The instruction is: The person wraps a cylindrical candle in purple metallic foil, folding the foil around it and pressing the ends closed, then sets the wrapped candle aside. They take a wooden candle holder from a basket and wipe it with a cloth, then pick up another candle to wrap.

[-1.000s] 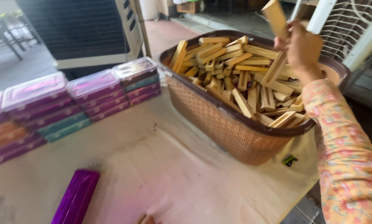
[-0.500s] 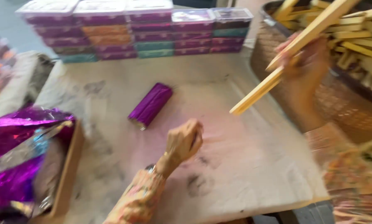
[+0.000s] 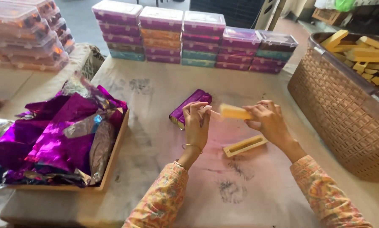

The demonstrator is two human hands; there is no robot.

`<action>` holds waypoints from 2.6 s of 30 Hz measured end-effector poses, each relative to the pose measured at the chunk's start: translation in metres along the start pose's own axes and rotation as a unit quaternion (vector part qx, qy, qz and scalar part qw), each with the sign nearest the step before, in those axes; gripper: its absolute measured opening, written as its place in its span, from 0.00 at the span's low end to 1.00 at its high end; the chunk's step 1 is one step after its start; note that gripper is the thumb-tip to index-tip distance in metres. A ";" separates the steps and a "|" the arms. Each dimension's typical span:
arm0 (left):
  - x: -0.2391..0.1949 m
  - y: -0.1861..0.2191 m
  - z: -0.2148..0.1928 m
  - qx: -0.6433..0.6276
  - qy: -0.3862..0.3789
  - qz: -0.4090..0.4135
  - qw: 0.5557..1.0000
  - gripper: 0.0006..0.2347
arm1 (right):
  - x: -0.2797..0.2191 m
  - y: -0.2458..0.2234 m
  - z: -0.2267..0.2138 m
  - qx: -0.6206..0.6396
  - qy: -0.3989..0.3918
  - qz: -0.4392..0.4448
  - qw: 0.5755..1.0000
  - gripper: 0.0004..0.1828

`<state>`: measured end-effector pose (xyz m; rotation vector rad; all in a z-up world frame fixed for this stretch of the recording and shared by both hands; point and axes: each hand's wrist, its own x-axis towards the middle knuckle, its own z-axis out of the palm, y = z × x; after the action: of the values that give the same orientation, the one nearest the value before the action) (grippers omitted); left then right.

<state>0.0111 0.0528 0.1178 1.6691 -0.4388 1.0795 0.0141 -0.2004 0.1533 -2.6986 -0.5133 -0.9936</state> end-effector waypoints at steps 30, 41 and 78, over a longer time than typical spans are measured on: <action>-0.053 -0.004 0.018 0.093 -0.341 -0.109 0.929 0.32 | -0.042 -0.061 0.003 0.236 -0.040 -0.139 0.961 0.15; -0.041 0.013 0.012 0.077 -0.364 -0.164 0.913 0.34 | -0.032 -0.026 -0.005 0.153 -0.137 0.019 0.978 0.19; -0.040 -0.001 0.012 0.070 -0.325 -0.083 0.939 0.34 | -0.042 -0.034 0.022 0.293 -0.110 -0.089 0.945 0.17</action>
<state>-0.0044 0.0340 0.0843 2.1387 -0.6349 0.4168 -0.0159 -0.1721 0.1120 -2.2495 -0.9397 -0.4640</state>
